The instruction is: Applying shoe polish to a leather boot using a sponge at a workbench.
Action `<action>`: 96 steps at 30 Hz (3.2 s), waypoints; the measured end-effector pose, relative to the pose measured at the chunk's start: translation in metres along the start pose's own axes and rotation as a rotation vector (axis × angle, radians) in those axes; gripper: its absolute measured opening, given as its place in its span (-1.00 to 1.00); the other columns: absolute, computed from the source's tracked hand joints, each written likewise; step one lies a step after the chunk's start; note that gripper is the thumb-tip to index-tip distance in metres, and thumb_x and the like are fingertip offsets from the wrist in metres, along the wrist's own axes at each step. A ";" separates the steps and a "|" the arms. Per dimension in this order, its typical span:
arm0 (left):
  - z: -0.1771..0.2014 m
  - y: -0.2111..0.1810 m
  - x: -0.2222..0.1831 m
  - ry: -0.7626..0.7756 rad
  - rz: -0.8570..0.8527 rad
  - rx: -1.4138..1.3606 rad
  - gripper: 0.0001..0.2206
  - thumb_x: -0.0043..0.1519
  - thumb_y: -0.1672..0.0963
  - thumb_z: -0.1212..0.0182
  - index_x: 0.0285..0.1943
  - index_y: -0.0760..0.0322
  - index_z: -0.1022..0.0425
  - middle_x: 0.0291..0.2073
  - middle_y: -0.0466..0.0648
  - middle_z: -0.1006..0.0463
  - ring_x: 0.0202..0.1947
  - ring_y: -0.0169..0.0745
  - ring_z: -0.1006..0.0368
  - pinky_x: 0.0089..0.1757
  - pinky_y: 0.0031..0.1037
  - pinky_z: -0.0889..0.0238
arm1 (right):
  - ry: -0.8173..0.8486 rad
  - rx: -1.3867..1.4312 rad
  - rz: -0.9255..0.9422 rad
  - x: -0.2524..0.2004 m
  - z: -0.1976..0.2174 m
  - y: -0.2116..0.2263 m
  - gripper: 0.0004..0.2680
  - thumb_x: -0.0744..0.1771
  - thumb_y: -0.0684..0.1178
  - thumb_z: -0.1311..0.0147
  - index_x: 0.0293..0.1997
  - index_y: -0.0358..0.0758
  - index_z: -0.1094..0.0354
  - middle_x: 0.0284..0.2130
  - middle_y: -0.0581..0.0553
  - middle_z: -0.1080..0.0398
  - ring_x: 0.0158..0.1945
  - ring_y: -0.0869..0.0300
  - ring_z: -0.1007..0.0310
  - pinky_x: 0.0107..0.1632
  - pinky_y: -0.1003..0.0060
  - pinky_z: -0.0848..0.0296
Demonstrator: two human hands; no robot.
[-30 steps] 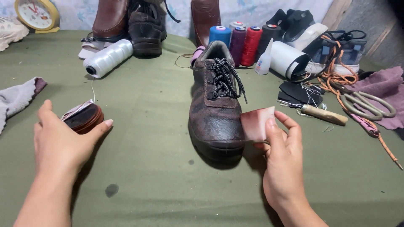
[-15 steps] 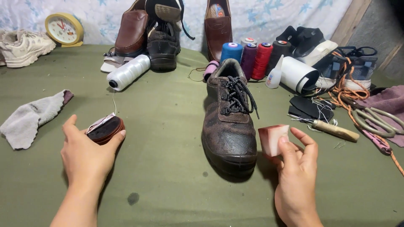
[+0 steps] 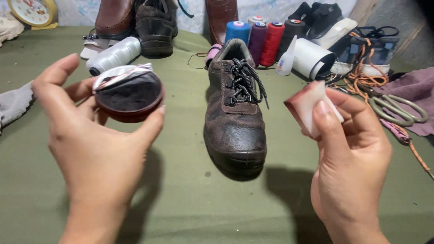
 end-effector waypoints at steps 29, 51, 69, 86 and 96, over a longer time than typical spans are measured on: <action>-0.018 -0.099 -0.045 0.128 -0.121 -0.228 -0.30 0.06 0.22 -0.36 0.39 0.01 -0.10 0.07 0.01 -0.41 0.03 -0.16 -0.55 -0.10 -0.38 -0.49 | 0.471 -1.051 0.010 -0.035 -0.067 0.122 -0.92 0.17 0.03 -0.26 -0.49 0.11 -0.70 -0.51 0.35 -0.73 -0.48 0.48 -0.47 -0.30 0.47 -0.40; -0.019 -0.092 -0.040 0.080 -0.080 -0.168 -0.39 0.07 0.17 -0.35 0.29 0.11 -0.15 0.00 -0.05 -0.46 -0.05 -0.24 -0.54 -0.12 -0.34 -0.47 | 0.593 -0.891 0.204 -0.022 -0.068 0.116 -0.90 0.20 0.08 -0.37 -0.30 0.13 -0.70 -0.37 0.29 -0.71 -0.48 0.38 -0.53 -0.30 0.43 -0.47; -0.013 -0.085 -0.037 0.072 -0.093 -0.148 -0.20 -0.15 0.21 -0.52 0.30 0.16 -0.14 0.14 0.04 -0.41 -0.11 -0.24 -0.53 -0.05 -0.44 -0.43 | 0.536 -0.723 0.313 -0.015 -0.065 0.142 -0.96 0.24 -0.10 -0.37 -0.32 -0.11 -0.63 -0.42 0.12 -0.65 -0.41 0.45 -0.48 -0.33 0.55 -0.47; -0.026 -0.068 -0.049 0.128 -0.067 -0.144 -0.11 -0.26 0.23 -0.51 0.32 0.15 -0.12 0.13 -0.04 -0.42 -0.04 -0.13 -0.50 -0.10 -0.33 -0.42 | 0.572 -0.764 0.419 -0.027 -0.066 0.122 -0.94 0.25 -0.01 -0.35 -0.40 -0.07 -0.62 -0.52 0.17 -0.60 -0.44 0.43 -0.36 -0.34 0.46 -0.33; -0.007 -0.095 -0.040 0.085 -0.145 -0.077 -0.13 -0.21 0.23 -0.48 0.34 0.21 -0.10 0.21 0.02 -0.37 -0.02 -0.10 -0.49 -0.09 -0.29 -0.42 | 0.594 -0.723 0.560 -0.034 -0.066 0.145 -0.94 0.31 -0.10 -0.27 -0.36 -0.17 -0.58 -0.42 0.08 -0.62 -0.33 0.40 -0.48 -0.22 0.49 -0.48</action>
Point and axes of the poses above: each hand's wrist, its own x-axis towards the middle knuckle, its own z-axis out of the back of the hand, y = z × x, the point moved 6 cm from there along x, towards the middle knuckle
